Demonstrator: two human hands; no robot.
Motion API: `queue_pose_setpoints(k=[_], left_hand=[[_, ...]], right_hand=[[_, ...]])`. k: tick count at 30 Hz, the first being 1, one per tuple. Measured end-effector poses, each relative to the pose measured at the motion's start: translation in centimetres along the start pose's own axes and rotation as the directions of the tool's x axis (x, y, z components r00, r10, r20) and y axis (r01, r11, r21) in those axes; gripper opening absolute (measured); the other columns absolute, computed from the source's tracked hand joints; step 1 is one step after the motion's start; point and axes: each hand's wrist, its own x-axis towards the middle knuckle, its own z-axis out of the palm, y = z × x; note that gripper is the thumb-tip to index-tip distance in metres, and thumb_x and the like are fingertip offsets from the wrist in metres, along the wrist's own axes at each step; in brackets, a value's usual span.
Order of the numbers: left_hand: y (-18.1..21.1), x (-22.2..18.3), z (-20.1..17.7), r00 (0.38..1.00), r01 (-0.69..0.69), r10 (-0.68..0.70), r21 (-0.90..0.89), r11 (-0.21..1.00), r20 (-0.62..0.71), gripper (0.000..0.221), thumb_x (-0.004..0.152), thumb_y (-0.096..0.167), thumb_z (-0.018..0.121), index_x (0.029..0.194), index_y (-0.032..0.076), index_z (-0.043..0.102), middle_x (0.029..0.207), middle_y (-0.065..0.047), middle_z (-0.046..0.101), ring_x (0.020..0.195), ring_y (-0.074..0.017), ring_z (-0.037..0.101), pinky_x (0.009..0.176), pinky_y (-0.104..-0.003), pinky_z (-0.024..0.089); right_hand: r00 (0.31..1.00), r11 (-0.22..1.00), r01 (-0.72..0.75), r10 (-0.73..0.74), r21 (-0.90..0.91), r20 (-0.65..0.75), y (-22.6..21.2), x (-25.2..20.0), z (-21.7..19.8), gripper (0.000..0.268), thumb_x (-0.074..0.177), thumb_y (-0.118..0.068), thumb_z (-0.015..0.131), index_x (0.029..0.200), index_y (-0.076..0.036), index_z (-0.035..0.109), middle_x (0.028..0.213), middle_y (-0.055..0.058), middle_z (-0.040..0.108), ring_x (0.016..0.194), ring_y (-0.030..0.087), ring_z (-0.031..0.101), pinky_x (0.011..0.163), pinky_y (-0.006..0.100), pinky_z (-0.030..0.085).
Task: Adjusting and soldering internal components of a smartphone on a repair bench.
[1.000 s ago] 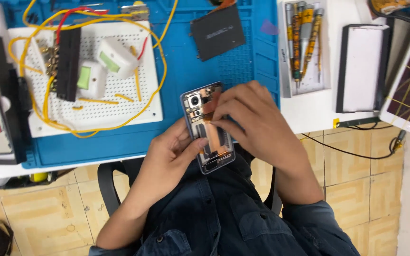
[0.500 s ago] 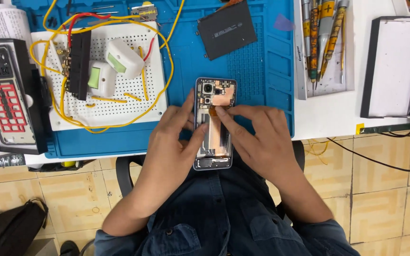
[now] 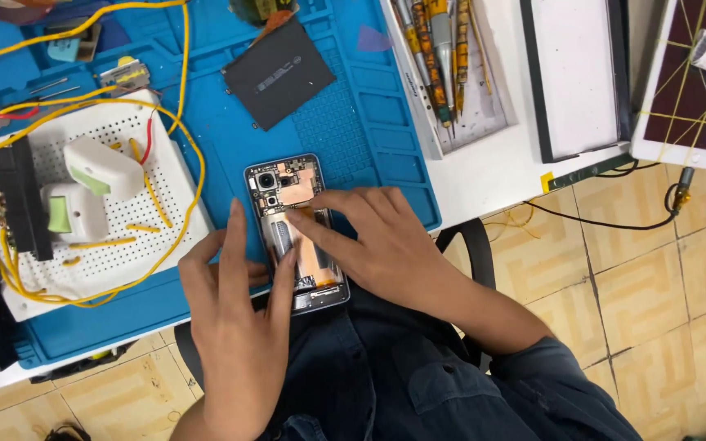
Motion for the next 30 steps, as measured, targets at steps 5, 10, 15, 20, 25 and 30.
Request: queue_pose_setpoints(k=[5, 10, 15, 20, 25, 30], left_hand=[[-3.1, 0.5, -3.7, 0.741, -0.648, 0.592, 0.105, 0.754, 0.316, 0.069, 0.099, 0.061, 0.082, 0.15, 0.017, 0.065, 0.142, -0.012, 0.067, 0.128, -0.0333, 0.068, 0.109, -0.048, 0.057], [-5.0, -0.4, -1.0, 0.663, -0.747, 0.695, 0.194, 0.636, 0.277, 0.05, 0.11, 0.041, 0.077, 0.152, 0.017, 0.066, 0.147, -0.008, 0.07, 0.136, -0.0269, 0.067, 0.112, -0.047, 0.058], [-4.4, -0.5, 0.5, 0.703, -0.71, 0.698, 0.188, 0.679, 0.133, 0.034, 0.116, 0.026, 0.078, 0.146, 0.011, 0.073, 0.136, -0.008, 0.077, 0.127, -0.0255, 0.073, 0.106, -0.044, 0.061], [-4.6, 1.3, 1.1, 0.775, -0.632, 0.628, 0.054, 0.773, 0.069, 0.062, 0.111, 0.052, 0.084, 0.152, 0.009, 0.064, 0.148, -0.016, 0.071, 0.126, -0.0317, 0.073, 0.104, -0.043, 0.062], [-4.7, 2.9, 1.9, 0.801, -0.598, 0.59, 0.21, 0.774, 0.105, 0.042, 0.121, 0.02, 0.083, 0.156, 0.009, 0.064, 0.16, -0.015, 0.065, 0.117, -0.0277, 0.072, 0.101, -0.04, 0.062], [-4.7, 3.4, 2.0, 0.783, -0.621, 0.601, 0.271, 0.736, 0.162, 0.042, 0.121, 0.022, 0.083, 0.156, 0.009, 0.064, 0.163, -0.015, 0.064, 0.114, -0.0263, 0.072, 0.098, -0.039, 0.061]], right_hand=[[0.891, 0.904, -0.283, 0.372, 0.321, -0.26, 2.5, 0.0, -3.9, 0.028, 0.115, 0.006, 0.065, 0.141, -0.002, 0.071, 0.119, 0.016, 0.076, 0.11, 0.033, 0.07, 0.1, 0.045, 0.057], [0.82, 0.853, -0.491, 0.521, 0.178, -0.238, 6.7, 0.8, -5.3, 0.019, 0.117, 0.003, 0.08, 0.134, 0.001, 0.069, 0.115, 0.018, 0.069, 0.089, 0.027, 0.068, 0.079, 0.042, 0.058], [0.852, 0.857, -0.512, 0.497, -0.061, -0.165, 7.6, 0.9, -4.3, 0.025, 0.112, 0.001, 0.093, 0.134, 0.006, 0.081, 0.119, 0.022, 0.071, 0.086, 0.031, 0.073, 0.074, 0.051, 0.056], [0.883, 0.825, -0.464, 0.459, -0.322, -0.096, 9.2, 0.1, -3.8, 0.02, 0.114, -0.007, 0.091, 0.134, -0.004, 0.09, 0.112, 0.011, 0.081, 0.103, 0.031, 0.078, 0.067, 0.053, 0.058], [0.86, 0.859, -0.504, 0.509, -0.095, 0.033, 9.5, 1.2, -6.3, 0.03, 0.113, 0.0, 0.085, 0.142, 0.007, 0.088, 0.112, 0.012, 0.085, 0.092, 0.024, 0.08, 0.088, 0.044, 0.062], [0.829, 0.826, -0.555, 0.54, 0.098, 0.141, 9.7, 1.2, -7.8, 0.038, 0.118, 0.012, 0.076, 0.154, 0.024, 0.079, 0.12, 0.027, 0.079, 0.098, 0.029, 0.073, 0.08, 0.04, 0.061]])
